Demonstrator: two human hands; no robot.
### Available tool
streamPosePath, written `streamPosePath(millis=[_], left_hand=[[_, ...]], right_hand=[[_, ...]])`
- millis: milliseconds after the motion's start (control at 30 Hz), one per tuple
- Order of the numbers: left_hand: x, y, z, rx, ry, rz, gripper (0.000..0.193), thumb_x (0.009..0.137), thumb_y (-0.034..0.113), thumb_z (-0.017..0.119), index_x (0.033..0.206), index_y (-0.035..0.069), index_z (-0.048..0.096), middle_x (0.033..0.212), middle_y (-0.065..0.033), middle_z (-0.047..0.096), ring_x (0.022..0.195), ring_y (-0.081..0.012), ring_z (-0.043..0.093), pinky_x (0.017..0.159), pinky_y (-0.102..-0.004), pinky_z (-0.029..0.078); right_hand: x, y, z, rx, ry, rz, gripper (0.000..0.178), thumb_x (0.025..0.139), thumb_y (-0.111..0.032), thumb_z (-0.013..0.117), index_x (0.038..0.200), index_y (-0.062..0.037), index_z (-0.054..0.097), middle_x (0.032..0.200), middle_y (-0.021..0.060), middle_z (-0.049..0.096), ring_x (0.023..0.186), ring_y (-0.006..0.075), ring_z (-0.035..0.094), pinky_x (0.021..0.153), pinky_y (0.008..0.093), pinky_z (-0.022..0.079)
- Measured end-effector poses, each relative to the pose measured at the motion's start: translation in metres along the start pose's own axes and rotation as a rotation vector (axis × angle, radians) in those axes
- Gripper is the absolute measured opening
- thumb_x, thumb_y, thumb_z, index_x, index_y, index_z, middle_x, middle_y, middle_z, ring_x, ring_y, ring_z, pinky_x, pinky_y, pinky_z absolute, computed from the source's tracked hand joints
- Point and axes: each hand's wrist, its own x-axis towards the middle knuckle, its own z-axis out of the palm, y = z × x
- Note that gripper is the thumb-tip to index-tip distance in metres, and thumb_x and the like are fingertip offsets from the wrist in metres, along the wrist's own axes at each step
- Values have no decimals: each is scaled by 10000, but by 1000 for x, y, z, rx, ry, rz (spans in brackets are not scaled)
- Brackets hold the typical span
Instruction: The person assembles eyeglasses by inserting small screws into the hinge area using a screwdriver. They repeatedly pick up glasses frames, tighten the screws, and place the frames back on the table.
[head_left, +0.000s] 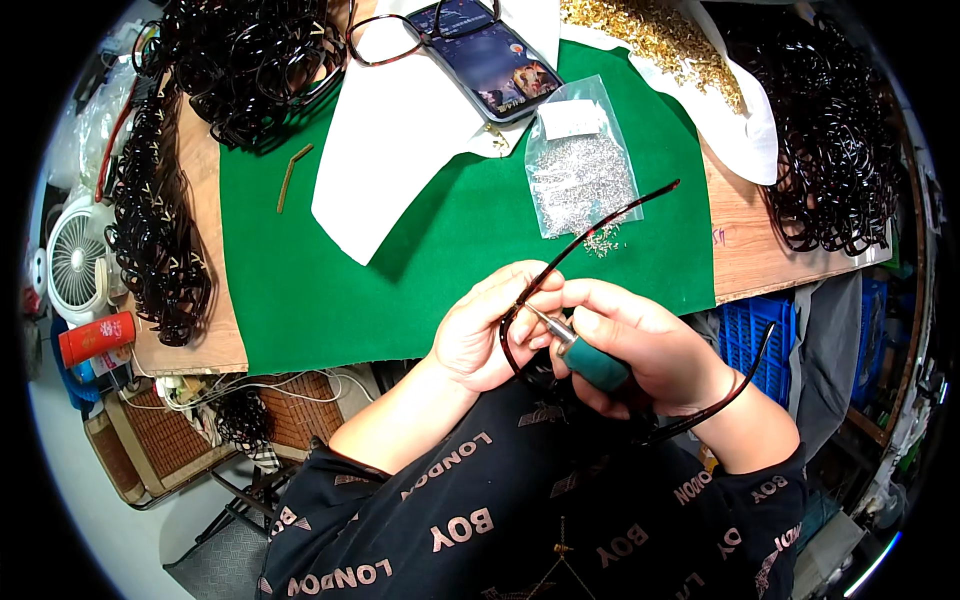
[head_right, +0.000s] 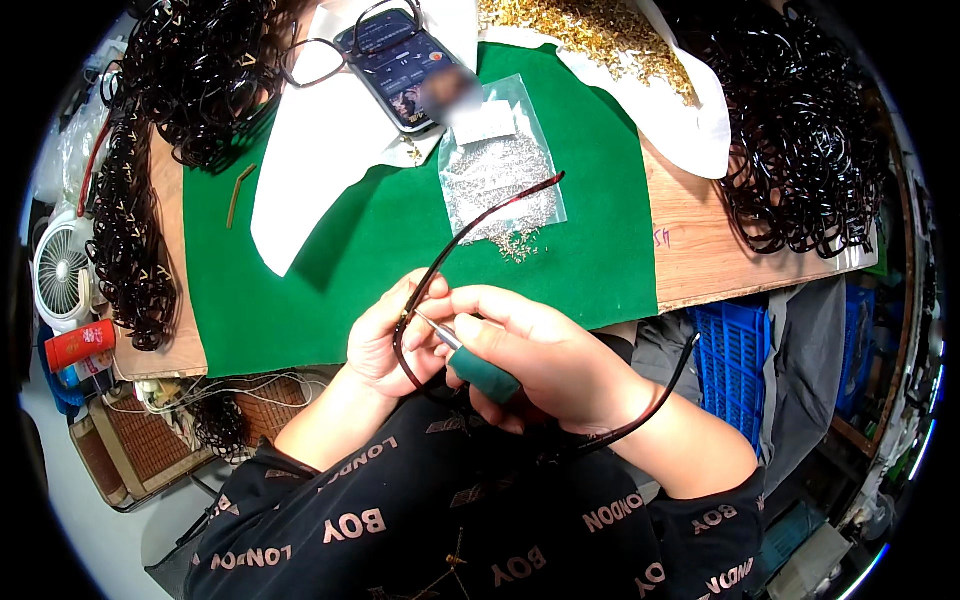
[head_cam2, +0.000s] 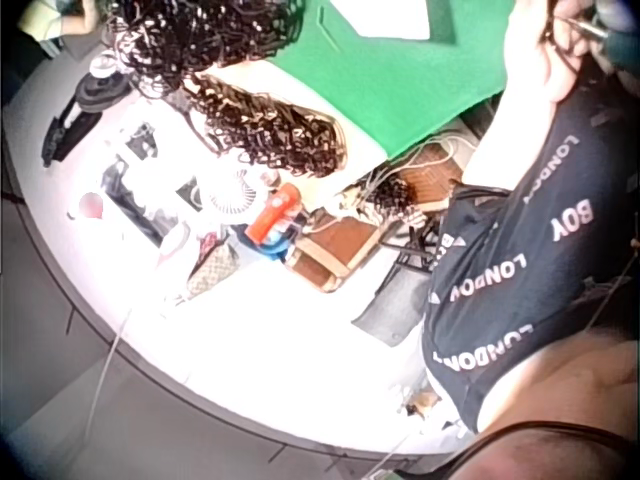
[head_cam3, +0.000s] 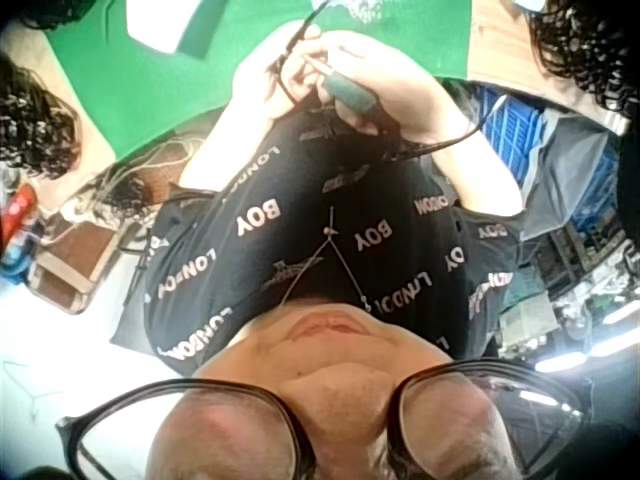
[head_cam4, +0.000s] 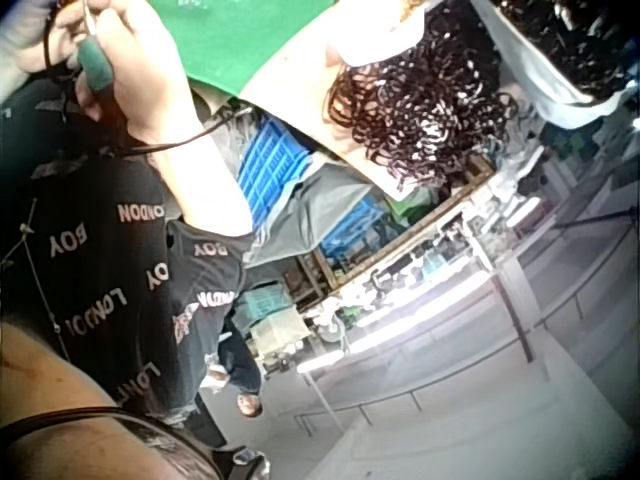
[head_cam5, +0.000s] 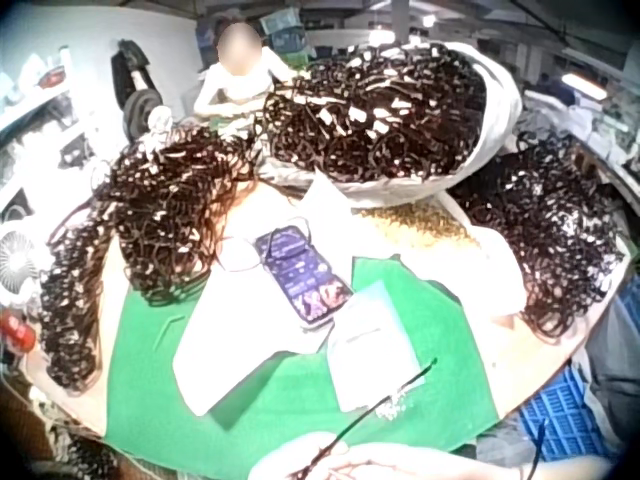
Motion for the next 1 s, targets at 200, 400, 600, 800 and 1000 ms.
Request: streamPosePath(millis=[200,400,600,800,1000], left_hand=[[1,3,3,39,-21,-50,278,932,233,458,1061,0,537,573,-5,454,512,-90,454,543,-280,460],[-23,5,10,200,-44,21,282,902,197,517,1093,-11,516,822,-68,579,589,-95,504,560,-226,409],[-126,94,91,1933,484,1130,156,697,61,647,833,-14,626,620,-85,565,504,-176,480,513,-297,390],[-95,127,43,2685,805,649,184,743,74,647,914,22,604,889,-124,598,880,-291,572,779,-370,459],[42,187,74,2818,413,1490,369,718,56,622,1077,25,543,1122,-148,526,1102,-326,473,945,-399,382]], right_hand=[[2,5,3,39,4,-86,317,936,-281,431,1136,-36,450,867,85,596,487,115,540,361,198,373],[2,4,-12,-103,-211,-68,281,935,-172,447,1166,-13,443,894,117,596,513,111,534,392,187,383],[4,8,-58,-104,139,-385,293,928,-164,457,1158,18,472,852,105,550,515,120,511,426,195,400],[1,16,-69,-51,72,-517,399,906,-130,492,1267,9,399,943,97,526,637,134,546,511,243,457],[-21,14,-62,-288,216,-490,415,903,-108,499,1299,-32,402,907,64,539,638,109,543,526,203,440]])
